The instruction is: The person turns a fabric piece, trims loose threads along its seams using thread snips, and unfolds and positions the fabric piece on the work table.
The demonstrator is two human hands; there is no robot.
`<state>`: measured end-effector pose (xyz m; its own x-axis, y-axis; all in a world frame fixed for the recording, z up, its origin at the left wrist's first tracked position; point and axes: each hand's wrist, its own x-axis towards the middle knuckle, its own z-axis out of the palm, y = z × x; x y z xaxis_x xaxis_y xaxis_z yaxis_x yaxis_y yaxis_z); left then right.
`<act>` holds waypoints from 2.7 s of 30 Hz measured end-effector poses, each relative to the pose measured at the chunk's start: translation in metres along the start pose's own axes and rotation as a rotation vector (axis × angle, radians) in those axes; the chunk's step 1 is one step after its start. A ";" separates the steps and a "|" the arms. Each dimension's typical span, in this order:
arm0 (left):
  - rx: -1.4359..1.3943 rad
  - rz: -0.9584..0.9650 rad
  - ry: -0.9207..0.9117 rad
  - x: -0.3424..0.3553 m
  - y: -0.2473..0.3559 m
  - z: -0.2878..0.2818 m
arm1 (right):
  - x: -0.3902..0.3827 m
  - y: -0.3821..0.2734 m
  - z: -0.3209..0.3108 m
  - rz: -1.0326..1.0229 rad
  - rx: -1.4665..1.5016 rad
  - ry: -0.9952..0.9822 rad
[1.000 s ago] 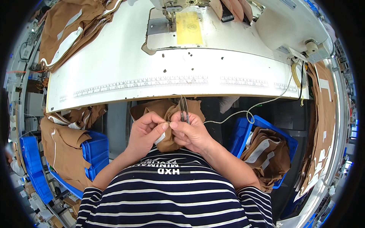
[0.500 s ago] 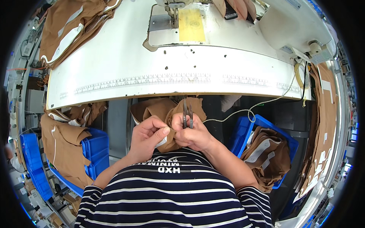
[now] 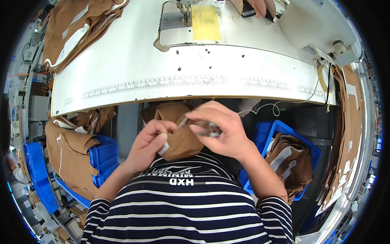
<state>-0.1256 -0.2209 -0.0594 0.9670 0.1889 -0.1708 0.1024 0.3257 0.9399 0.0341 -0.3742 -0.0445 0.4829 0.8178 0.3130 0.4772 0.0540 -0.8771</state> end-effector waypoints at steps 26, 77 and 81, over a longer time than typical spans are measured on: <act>-0.452 -0.348 0.307 0.016 0.006 0.006 | -0.013 -0.005 0.014 0.111 -0.359 0.157; 0.207 -0.109 0.101 0.015 0.033 -0.021 | -0.006 0.016 0.002 0.410 0.291 -0.090; 0.112 -0.151 0.111 0.012 0.035 -0.017 | -0.008 0.016 0.007 0.374 0.254 -0.039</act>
<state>-0.1145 -0.1914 -0.0333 0.9076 0.2491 -0.3380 0.2755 0.2543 0.9271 0.0328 -0.3763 -0.0634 0.5575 0.8285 -0.0522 0.0775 -0.1146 -0.9904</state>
